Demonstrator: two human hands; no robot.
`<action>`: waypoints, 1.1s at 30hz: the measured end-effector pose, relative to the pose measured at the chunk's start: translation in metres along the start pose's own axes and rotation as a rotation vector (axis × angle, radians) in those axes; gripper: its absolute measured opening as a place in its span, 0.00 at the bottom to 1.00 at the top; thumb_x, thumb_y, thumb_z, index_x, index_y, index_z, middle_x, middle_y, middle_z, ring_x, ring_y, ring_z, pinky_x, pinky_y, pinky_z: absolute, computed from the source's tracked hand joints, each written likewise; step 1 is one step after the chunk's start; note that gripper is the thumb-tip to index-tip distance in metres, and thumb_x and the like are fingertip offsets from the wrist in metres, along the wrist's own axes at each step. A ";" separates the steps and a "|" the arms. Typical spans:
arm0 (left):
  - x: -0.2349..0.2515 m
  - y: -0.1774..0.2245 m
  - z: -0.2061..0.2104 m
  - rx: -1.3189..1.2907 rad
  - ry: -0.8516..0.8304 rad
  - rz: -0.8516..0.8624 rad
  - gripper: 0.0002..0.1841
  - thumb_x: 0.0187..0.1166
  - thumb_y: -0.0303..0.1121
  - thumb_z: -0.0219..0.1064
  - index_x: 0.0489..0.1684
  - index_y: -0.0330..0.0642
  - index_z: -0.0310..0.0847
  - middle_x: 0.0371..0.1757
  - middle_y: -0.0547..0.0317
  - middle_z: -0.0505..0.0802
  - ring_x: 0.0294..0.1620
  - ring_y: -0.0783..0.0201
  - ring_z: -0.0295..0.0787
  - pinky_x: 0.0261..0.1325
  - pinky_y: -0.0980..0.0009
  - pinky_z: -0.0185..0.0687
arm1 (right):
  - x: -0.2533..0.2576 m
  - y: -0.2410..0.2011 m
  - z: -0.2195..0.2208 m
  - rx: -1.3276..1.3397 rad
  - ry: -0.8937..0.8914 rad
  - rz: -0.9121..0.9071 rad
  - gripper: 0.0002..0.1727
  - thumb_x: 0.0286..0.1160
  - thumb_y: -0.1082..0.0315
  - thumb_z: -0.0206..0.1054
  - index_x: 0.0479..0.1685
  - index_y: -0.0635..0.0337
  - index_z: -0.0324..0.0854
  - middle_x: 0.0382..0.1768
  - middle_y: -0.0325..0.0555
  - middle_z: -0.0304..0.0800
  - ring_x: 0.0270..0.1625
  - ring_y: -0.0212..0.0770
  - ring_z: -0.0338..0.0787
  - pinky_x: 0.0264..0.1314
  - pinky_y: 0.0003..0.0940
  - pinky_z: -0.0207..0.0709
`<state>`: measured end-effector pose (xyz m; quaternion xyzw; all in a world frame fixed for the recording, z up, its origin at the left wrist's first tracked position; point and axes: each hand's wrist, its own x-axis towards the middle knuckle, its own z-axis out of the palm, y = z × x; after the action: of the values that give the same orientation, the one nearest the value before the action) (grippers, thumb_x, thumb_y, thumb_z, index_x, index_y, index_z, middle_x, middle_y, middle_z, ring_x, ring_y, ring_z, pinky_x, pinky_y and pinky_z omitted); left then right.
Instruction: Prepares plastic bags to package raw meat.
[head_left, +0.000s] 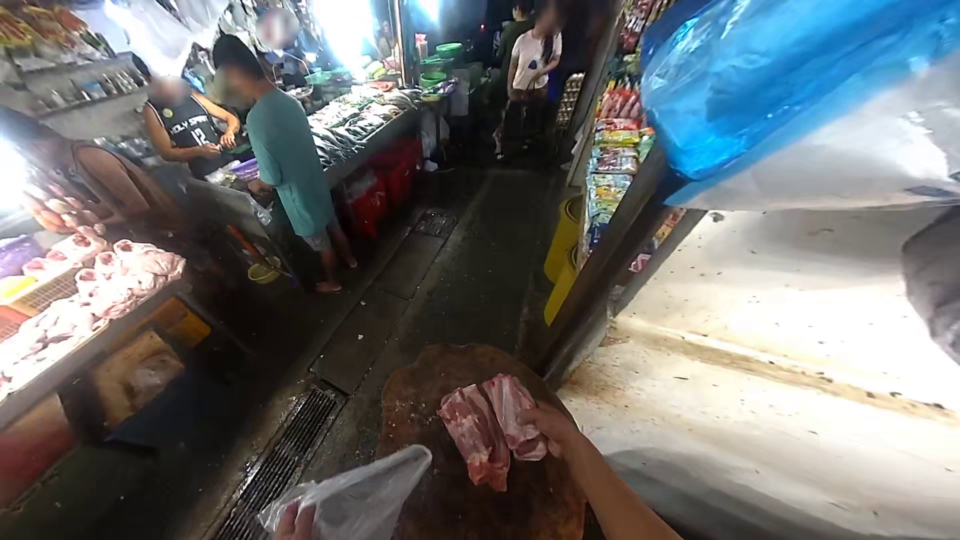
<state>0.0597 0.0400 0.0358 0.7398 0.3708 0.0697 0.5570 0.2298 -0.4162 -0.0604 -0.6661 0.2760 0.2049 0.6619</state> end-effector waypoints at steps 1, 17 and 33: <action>0.006 0.006 0.003 -0.023 -0.014 0.037 0.17 0.85 0.36 0.60 0.57 0.29 0.82 0.38 0.44 0.90 0.35 0.57 0.88 0.42 0.52 0.87 | -0.015 0.000 -0.002 0.137 -0.018 -0.044 0.33 0.65 0.78 0.72 0.76 0.63 0.71 0.50 0.62 0.91 0.47 0.56 0.94 0.47 0.56 0.89; 0.022 0.114 0.028 0.151 -0.468 0.300 0.17 0.82 0.40 0.68 0.58 0.36 0.86 0.45 0.44 0.92 0.43 0.51 0.90 0.49 0.46 0.86 | -0.264 -0.032 0.146 0.677 -0.658 -0.691 0.15 0.69 0.53 0.76 0.52 0.46 0.91 0.44 0.38 0.99 0.46 0.32 0.97 0.54 0.35 0.92; -0.037 0.129 -0.099 -0.011 -0.307 1.390 0.22 0.92 0.44 0.51 0.66 0.44 0.88 0.53 0.63 0.98 0.53 0.80 0.93 0.60 0.77 0.89 | -0.301 -0.049 0.249 0.791 -0.943 -0.582 0.16 0.87 0.54 0.59 0.53 0.49 0.89 0.48 0.37 0.97 0.52 0.28 0.93 0.58 0.28 0.88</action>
<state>0.0429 0.0800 0.1967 0.8037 -0.2699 0.3056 0.4335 0.0543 -0.1407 0.1601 -0.2606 -0.1784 0.1705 0.9334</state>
